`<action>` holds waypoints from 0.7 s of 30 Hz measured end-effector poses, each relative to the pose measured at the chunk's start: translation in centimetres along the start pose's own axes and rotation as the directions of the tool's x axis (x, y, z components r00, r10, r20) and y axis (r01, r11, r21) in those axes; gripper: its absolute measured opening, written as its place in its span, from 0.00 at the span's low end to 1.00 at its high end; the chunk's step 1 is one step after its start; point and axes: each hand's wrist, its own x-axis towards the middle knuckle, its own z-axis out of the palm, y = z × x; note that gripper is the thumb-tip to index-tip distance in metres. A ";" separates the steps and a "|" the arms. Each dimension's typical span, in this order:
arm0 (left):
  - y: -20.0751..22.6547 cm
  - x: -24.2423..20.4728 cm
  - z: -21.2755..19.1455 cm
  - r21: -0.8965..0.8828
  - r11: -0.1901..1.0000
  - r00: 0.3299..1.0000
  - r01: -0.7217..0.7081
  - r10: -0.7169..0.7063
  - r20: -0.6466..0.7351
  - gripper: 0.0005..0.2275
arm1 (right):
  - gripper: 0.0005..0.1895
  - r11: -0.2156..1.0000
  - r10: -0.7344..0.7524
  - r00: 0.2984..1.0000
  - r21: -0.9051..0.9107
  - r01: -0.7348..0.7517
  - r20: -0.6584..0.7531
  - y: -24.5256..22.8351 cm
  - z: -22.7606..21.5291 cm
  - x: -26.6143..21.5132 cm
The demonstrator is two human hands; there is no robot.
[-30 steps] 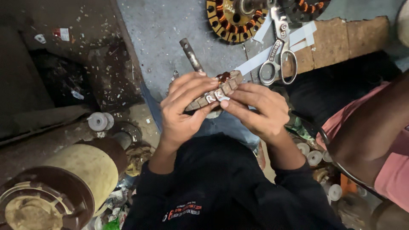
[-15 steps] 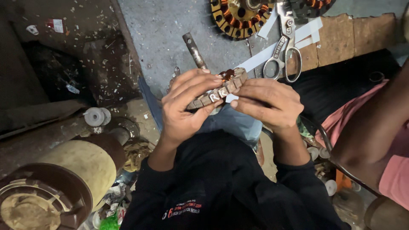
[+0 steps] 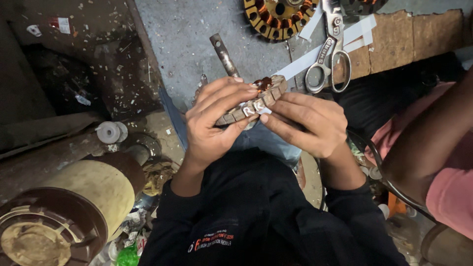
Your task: The person repeatedly cuts small strips of white paper with scissors and inserts them into the slots of a stator-like electrical component. The person handles the component and strips one at a time, placing the finished unit on the workbench.
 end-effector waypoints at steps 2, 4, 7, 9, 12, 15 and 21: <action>0.0 -0.1 0.0 0.000 1.000 1.000 0.005 -0.005 -0.004 0.16 | 0.13 1.000 -0.018 1.000 -0.021 0.018 0.018 0.0 0.0 0.0; -0.1 -0.2 0.1 -0.002 1.000 1.000 0.013 -0.013 -0.012 0.15 | 0.12 0.995 -0.047 0.998 -0.084 0.050 0.036 -0.3 0.1 0.1; -0.2 -0.3 0.2 0.015 1.000 1.000 0.004 -0.004 -0.019 0.16 | 0.14 0.975 -0.041 0.998 -0.216 0.048 0.037 -1.5 0.6 0.4; -0.3 -0.4 0.2 0.024 1.000 1.000 0.006 -0.006 -0.013 0.17 | 0.14 0.965 -0.029 0.997 -0.257 0.047 0.074 -2.1 0.6 0.6; -0.2 -0.4 0.0 0.000 1.000 1.000 -0.002 0.002 0.019 0.17 | 0.15 0.981 0.069 0.989 -0.190 -0.044 0.128 -2.8 -0.5 0.9; -0.1 -0.4 0.0 -0.003 1.000 1.000 -0.019 0.019 0.022 0.17 | 0.17 0.988 0.140 0.981 -0.089 -0.129 0.136 -2.4 -1.0 1.2; 0.1 -0.4 -0.2 -0.016 1.000 0.999 -0.006 0.006 0.034 0.19 | 0.18 0.983 0.171 0.970 -0.101 -0.155 0.172 -2.8 -1.5 1.4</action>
